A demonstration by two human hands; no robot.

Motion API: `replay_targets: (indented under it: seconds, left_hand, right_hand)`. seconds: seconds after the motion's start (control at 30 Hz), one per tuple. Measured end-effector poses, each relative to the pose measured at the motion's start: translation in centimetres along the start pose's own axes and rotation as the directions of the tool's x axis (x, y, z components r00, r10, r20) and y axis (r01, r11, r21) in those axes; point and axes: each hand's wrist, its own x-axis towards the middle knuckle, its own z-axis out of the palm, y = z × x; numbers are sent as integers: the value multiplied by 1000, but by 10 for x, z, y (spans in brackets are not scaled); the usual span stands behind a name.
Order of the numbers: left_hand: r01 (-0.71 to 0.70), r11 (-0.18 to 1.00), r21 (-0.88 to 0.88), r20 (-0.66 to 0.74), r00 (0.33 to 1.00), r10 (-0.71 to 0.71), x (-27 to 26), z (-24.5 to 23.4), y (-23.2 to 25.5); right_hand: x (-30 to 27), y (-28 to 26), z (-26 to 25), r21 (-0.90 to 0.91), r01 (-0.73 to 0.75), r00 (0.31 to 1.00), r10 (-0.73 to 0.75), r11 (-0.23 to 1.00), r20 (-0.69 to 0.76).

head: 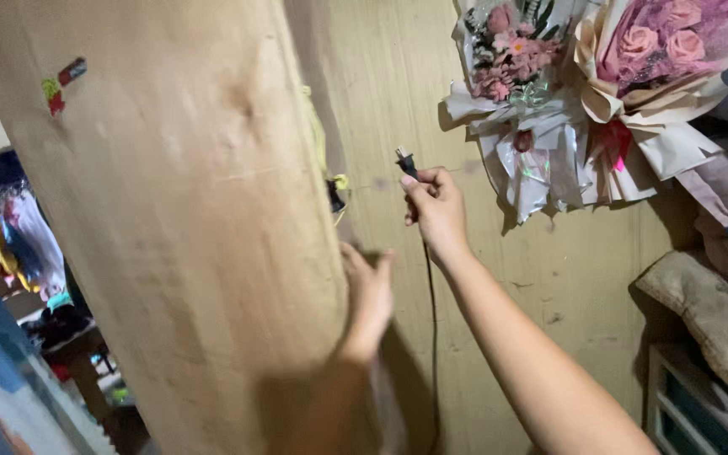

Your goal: The person assembles a standing fan by attaching the fan blades to the motor hub, securing them with a nut, and then attaching the front and rear protective cages. The person then plugs the fan into a wall socket.

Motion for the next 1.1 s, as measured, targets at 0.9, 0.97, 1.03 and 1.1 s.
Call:
replay_targets:
  seconds: [0.9,0.97,1.03,1.1]
  left_hand:
    - [271,960,-63,400,888,-225,124,-183,63]
    - [201,977,-65,500,854,-143,126,-166,65]
    - [165,983,-86,533,841,-94,128,-145,67]
    - [163,980,-115,499,862,-85,132,-127,68]
  right_hand:
    - [-68,29,55,272,-358,910,268,893,318]
    - [-74,35,47,301,-388,910,310,871,276]
    - [-82,42,41,322,-383,916,310,866,255]
    - [-90,45,32,333,-378,921,316,864,226]
